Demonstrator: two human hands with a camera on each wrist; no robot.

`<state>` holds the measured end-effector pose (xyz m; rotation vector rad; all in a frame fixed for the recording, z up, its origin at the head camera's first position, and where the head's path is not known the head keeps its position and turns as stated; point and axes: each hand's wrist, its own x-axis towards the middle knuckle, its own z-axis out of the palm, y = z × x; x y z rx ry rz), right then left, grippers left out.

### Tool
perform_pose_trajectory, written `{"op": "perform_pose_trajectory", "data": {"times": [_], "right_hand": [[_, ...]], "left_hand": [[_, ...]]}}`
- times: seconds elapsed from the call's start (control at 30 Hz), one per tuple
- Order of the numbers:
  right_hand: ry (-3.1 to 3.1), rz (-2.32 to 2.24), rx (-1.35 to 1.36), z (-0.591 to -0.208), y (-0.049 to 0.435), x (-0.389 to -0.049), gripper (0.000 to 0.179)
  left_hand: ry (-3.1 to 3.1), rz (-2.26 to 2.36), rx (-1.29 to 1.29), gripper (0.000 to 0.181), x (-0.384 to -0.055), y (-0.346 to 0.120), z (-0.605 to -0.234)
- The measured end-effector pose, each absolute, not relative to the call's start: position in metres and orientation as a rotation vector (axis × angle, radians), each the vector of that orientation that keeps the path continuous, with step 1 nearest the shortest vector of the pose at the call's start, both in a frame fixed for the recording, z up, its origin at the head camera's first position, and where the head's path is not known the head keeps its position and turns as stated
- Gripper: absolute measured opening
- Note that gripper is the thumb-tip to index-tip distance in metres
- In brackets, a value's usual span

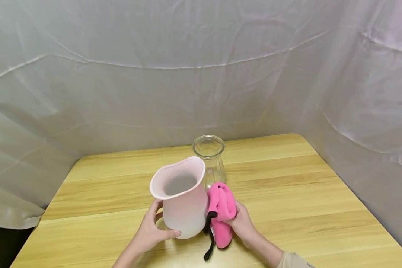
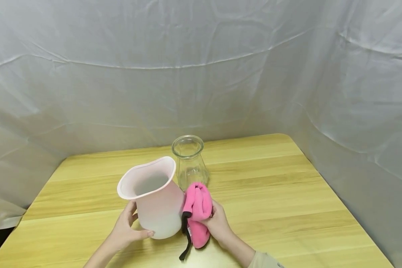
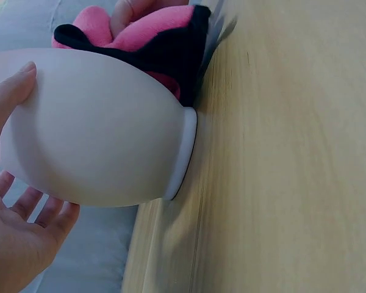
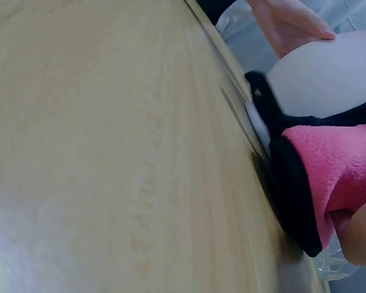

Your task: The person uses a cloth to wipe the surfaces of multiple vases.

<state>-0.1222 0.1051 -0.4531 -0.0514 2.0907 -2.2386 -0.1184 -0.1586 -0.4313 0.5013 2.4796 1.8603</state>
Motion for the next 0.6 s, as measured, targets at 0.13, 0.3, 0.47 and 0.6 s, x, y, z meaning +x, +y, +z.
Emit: {"op": "perform_pose_trajectory", "data": {"times": [0.13, 0.3, 0.47, 0.6], "right_hand": [[2.131, -2.263, -0.057, -0.449, 0.104, -0.121, 0.044], [2.293, -2.268, -0.244, -0.438, 0.104, -0.122, 0.039], [2.393, -2.266, -0.431, -0.422, 0.103, -0.125, 0.034], [2.339, -2.286, -0.402, -0.409, 0.099, -0.127, 0.035]], "left_hand": [[2.475, 1.867, 0.511, 0.089, -0.118, -0.158, -0.432], [2.480, 1.871, 0.499, 0.089, -0.118, -0.158, -0.431], [2.490, 1.866, 0.493, 0.087, -0.118, -0.157, -0.431], [2.502, 1.860, 0.494, 0.087, -0.118, -0.158, -0.433]]}}
